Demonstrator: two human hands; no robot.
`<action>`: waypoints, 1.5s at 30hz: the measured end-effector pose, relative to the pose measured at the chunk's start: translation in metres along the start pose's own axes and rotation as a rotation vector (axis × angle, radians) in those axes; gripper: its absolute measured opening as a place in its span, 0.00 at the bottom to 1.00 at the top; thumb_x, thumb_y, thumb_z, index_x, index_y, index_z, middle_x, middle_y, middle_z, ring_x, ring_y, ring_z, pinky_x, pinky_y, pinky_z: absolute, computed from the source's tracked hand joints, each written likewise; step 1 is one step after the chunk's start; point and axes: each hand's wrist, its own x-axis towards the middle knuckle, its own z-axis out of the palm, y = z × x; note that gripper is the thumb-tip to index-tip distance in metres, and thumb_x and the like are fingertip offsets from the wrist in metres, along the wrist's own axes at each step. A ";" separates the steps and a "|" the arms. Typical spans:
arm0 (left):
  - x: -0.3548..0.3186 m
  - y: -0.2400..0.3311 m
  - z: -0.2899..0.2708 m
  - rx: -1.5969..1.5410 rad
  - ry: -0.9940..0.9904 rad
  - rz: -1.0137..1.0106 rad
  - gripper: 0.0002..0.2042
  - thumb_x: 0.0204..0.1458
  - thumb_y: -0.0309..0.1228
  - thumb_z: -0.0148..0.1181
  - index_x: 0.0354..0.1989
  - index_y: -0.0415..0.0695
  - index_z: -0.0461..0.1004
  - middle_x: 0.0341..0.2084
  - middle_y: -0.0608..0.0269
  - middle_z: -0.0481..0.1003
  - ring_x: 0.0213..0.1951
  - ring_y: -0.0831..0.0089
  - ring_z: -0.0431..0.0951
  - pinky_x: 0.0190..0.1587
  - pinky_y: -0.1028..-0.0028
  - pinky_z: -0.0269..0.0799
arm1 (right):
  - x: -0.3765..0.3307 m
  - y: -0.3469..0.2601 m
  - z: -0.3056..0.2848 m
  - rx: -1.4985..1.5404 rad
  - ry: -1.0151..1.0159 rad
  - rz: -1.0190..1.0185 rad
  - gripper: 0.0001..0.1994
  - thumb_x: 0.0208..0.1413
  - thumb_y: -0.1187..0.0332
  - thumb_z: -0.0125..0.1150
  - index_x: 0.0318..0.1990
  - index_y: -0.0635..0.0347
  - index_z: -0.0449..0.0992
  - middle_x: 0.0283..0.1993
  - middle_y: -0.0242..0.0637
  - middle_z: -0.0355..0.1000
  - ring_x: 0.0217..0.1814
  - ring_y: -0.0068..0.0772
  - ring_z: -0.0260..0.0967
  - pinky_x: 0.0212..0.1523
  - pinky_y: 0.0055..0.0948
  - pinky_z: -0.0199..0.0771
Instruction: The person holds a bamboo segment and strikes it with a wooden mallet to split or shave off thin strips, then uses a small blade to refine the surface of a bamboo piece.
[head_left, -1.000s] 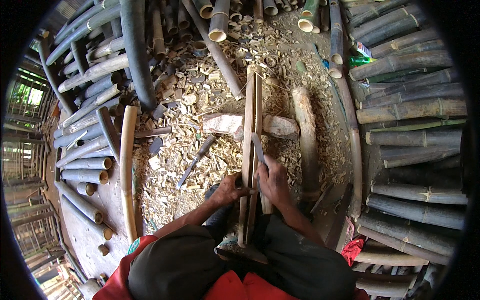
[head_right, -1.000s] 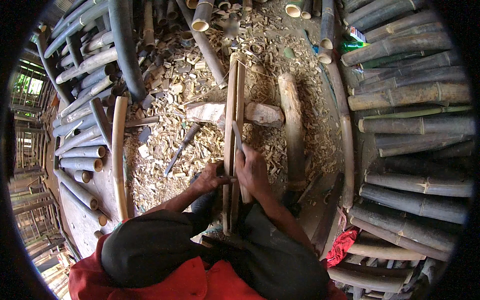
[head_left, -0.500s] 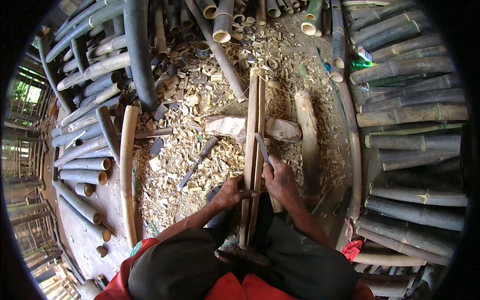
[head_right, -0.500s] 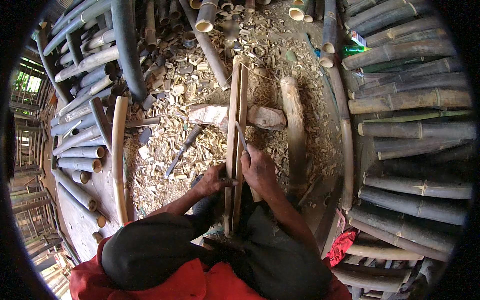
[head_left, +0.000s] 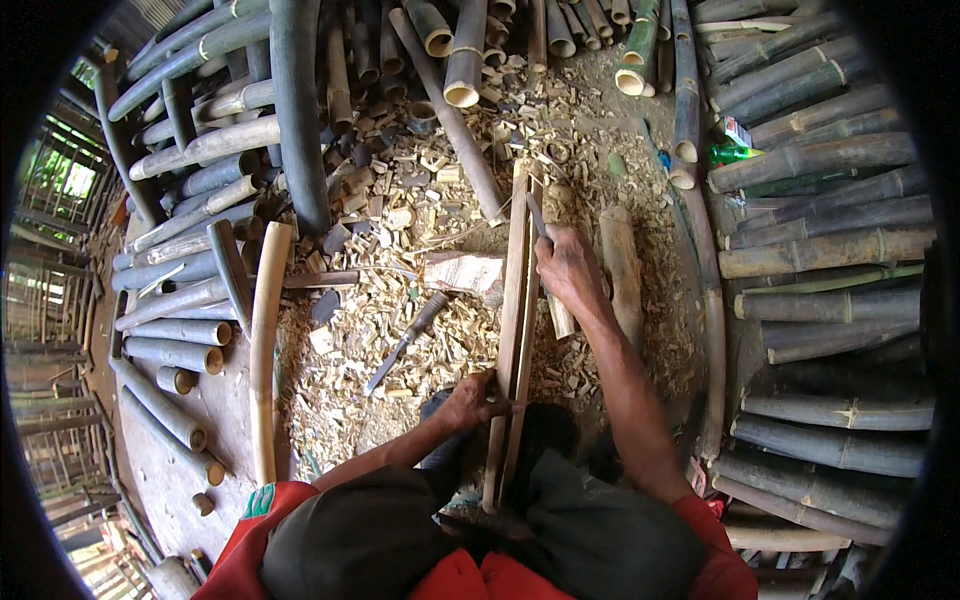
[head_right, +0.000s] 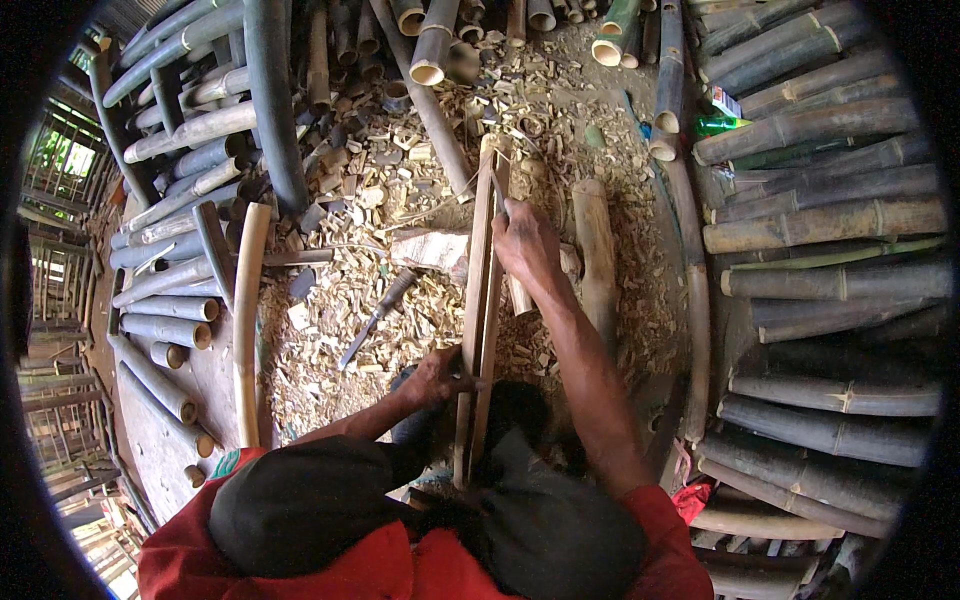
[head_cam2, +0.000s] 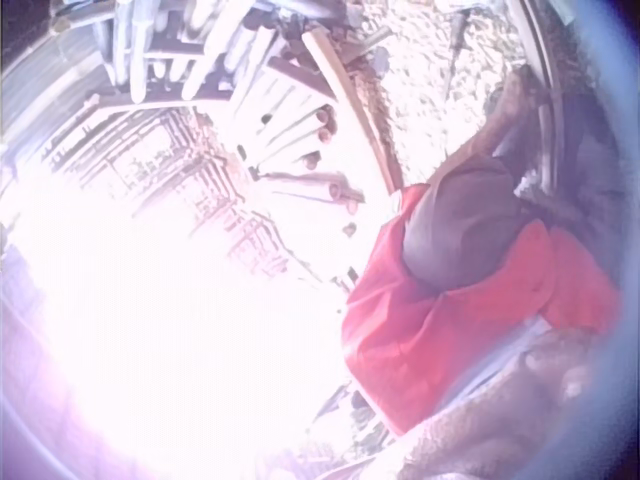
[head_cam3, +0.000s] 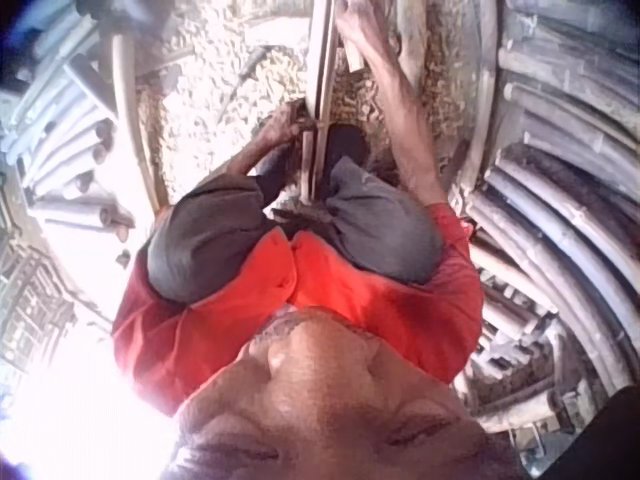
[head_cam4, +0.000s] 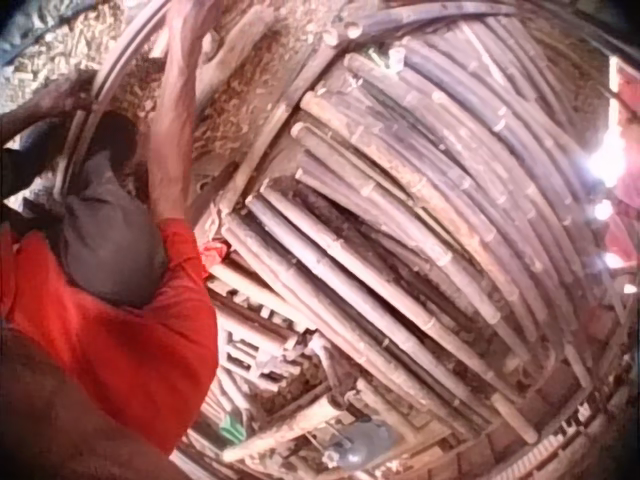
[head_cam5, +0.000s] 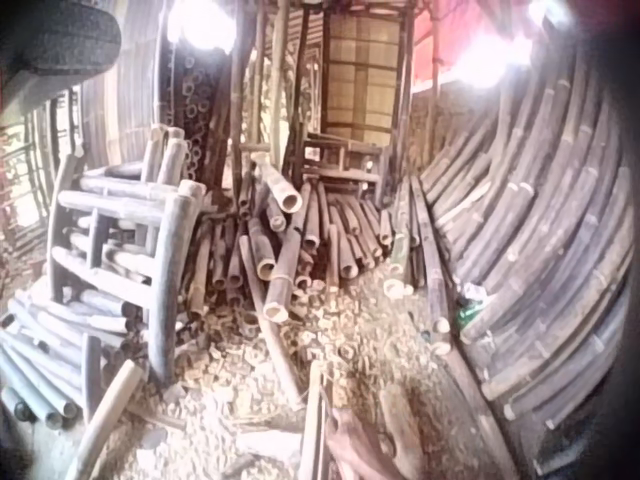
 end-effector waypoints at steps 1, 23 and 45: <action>0.001 -0.003 0.002 0.002 0.003 -0.007 0.30 0.48 0.45 0.74 0.52 0.34 0.74 0.39 0.51 0.80 0.41 0.64 0.79 0.47 0.63 0.74 | 0.005 0.000 0.000 -0.004 0.020 -0.004 0.18 0.63 0.62 0.51 0.48 0.70 0.78 0.39 0.59 0.78 0.41 0.58 0.78 0.46 0.49 0.77; 0.003 0.004 0.018 -0.001 0.137 -0.045 0.30 0.44 0.45 0.78 0.46 0.34 0.73 0.32 0.53 0.78 0.36 0.66 0.78 0.41 0.64 0.74 | -0.109 0.034 0.012 0.508 -0.254 0.235 0.16 0.67 0.65 0.48 0.54 0.69 0.71 0.26 0.39 0.76 0.21 0.29 0.75 0.19 0.32 0.78; 0.008 0.034 0.015 0.323 0.240 -0.165 0.38 0.40 0.56 0.75 0.44 0.35 0.65 0.35 0.37 0.79 0.43 0.41 0.81 0.48 0.52 0.75 | -0.066 0.035 -0.006 0.931 -0.243 0.350 0.17 0.56 0.69 0.49 0.49 0.75 0.72 0.24 0.47 0.76 0.18 0.38 0.75 0.19 0.35 0.80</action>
